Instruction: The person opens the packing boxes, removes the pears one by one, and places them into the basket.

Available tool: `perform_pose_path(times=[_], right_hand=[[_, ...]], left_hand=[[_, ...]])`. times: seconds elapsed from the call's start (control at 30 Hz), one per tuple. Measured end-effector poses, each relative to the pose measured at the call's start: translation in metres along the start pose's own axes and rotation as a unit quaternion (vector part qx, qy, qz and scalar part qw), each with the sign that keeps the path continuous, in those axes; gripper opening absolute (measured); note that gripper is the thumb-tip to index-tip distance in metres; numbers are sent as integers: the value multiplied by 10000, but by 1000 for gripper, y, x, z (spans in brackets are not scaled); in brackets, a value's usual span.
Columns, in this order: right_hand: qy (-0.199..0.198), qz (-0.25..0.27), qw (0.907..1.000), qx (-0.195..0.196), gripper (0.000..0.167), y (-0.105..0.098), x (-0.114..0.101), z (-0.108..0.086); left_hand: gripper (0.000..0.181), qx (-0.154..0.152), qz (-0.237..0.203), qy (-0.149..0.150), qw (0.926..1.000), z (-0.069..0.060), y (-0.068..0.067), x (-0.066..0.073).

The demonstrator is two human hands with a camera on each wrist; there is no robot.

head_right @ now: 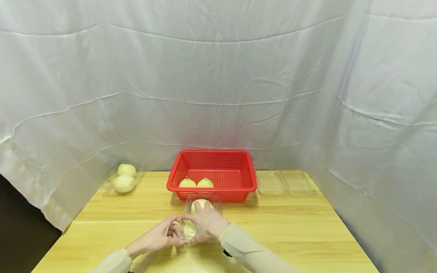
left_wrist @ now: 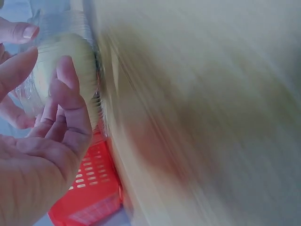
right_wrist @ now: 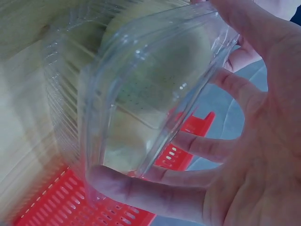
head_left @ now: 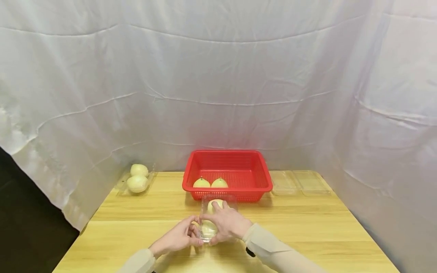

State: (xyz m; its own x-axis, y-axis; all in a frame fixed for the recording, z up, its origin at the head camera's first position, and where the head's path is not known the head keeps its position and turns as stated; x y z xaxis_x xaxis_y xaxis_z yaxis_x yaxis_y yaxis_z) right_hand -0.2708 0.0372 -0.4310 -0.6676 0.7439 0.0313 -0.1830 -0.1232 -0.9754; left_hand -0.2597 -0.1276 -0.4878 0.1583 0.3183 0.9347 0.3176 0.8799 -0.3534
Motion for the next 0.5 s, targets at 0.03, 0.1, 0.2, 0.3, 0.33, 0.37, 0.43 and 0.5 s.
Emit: perform_pose_path(times=[0.03, 0.1, 0.2, 0.3, 0.33, 0.37, 0.43, 0.5], right_hand=[[17, 32, 10000, -5, 78, 0, 0, 0], [45, 116, 9999, -4, 78, 0, 0, 0], [93, 229, 9997, -7, 78, 0, 0, -1], [105, 281, 9995, 17, 79, 0, 1, -1], [98, 288, 9995, 26, 80, 0, 1, -1], [90, 291, 9995, 39, 80, 0, 1, -1], [72, 306, 9995, 69, 81, -1, 2, -2], [70, 325, 9994, 88, 82, -1, 2, -2]], left_hand=[[50, -11, -32, 1, 10000, -1, 0, 0], [47, -26, -101, 11, 9999, -2, 0, -1], [45, -65, -256, 11, 9997, -2, 0, -2], [44, -117, -444, -37, 9989, -2, 1, -4], [43, -127, -475, -65, 9988, -2, 1, -4], [43, -130, -478, -104, 9987, -2, 1, -5], [43, -136, -411, -154, 9989, -1, 0, -5], [43, -157, -307, -179, 9992, 0, 0, -4]])
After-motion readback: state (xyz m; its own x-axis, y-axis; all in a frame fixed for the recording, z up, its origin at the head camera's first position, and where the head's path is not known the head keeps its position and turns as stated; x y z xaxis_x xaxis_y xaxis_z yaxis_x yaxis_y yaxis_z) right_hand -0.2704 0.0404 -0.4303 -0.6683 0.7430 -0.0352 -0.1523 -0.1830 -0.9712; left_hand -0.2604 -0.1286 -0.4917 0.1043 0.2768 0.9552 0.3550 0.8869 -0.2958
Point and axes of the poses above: each hand's wrist, its own z-axis towards the middle knuckle, its own y-axis out of the palm, x = y × z, the point moved 4 cm from there along z, towards the middle knuckle, and after that the axes turned 13 degrees about x, right-handed, at the moved point
